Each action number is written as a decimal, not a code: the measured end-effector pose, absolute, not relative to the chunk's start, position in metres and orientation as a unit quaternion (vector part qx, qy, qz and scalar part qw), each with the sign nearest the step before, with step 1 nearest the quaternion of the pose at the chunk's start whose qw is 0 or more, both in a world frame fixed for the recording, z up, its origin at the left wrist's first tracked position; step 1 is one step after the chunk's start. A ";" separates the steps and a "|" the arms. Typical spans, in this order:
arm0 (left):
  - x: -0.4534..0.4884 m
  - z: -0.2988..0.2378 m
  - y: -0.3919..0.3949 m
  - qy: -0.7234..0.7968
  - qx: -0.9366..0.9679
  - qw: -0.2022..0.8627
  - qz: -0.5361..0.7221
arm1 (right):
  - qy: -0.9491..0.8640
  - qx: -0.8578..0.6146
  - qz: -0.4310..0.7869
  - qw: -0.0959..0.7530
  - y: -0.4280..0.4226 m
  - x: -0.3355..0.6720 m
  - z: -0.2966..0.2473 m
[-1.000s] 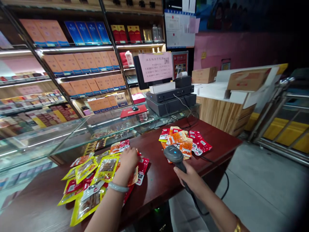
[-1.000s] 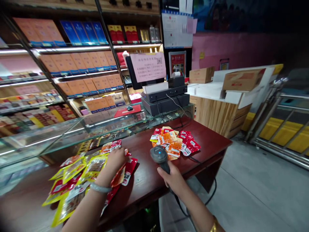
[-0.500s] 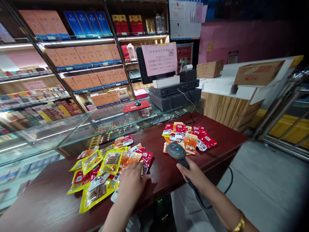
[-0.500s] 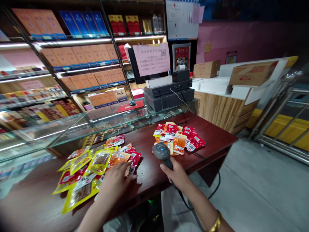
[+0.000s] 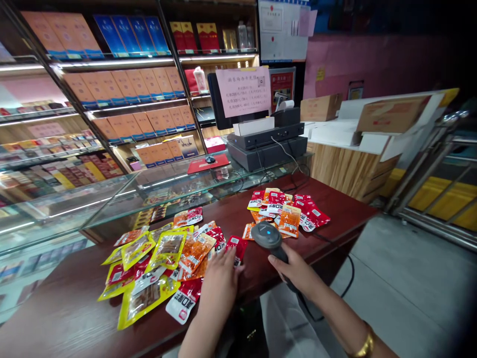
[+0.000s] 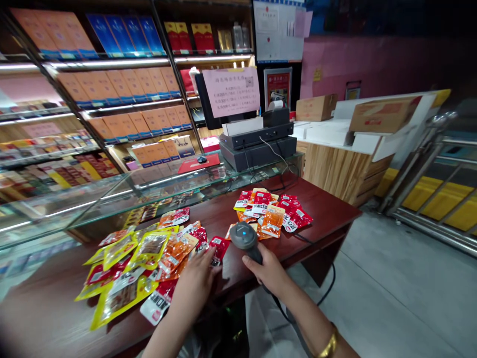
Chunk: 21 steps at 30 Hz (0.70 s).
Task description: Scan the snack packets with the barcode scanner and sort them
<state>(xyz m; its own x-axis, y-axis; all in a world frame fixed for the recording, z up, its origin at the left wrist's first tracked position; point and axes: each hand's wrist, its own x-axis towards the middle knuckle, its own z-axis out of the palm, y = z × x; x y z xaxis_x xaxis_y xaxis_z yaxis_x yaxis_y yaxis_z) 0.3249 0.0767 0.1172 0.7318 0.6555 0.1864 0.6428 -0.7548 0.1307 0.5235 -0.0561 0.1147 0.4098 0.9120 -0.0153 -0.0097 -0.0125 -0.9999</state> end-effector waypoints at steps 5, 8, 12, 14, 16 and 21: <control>0.328 0.134 0.081 0.473 0.873 -0.078 0.088 | -0.381 -0.588 0.410 0.585 -0.058 0.520 0.102; 0.331 0.137 0.084 0.466 0.879 -0.081 0.052 | -0.375 -0.587 0.420 0.581 -0.059 0.516 0.094; 0.335 0.136 0.096 0.505 0.861 -0.038 0.048 | -0.378 -0.582 0.416 0.588 -0.061 0.513 0.094; 0.336 0.135 0.103 0.523 0.850 0.000 0.056 | -0.378 -0.581 0.415 0.589 -0.061 0.512 0.097; 0.336 0.135 0.110 0.530 0.845 0.035 0.067 | -0.380 -0.582 0.414 0.588 -0.060 0.512 0.100; 0.337 0.132 0.116 0.536 0.838 0.072 0.079 | -0.369 -0.570 0.421 0.602 -0.058 0.511 0.106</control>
<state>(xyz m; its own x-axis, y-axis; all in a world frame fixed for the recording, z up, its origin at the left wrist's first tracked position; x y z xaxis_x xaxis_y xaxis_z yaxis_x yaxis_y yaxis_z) 0.3372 0.1162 0.1325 0.4134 0.9089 0.0544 0.8861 -0.4154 0.2057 0.5107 -0.0576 0.1056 0.3743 0.9266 -0.0359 -0.0853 -0.0041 -0.9963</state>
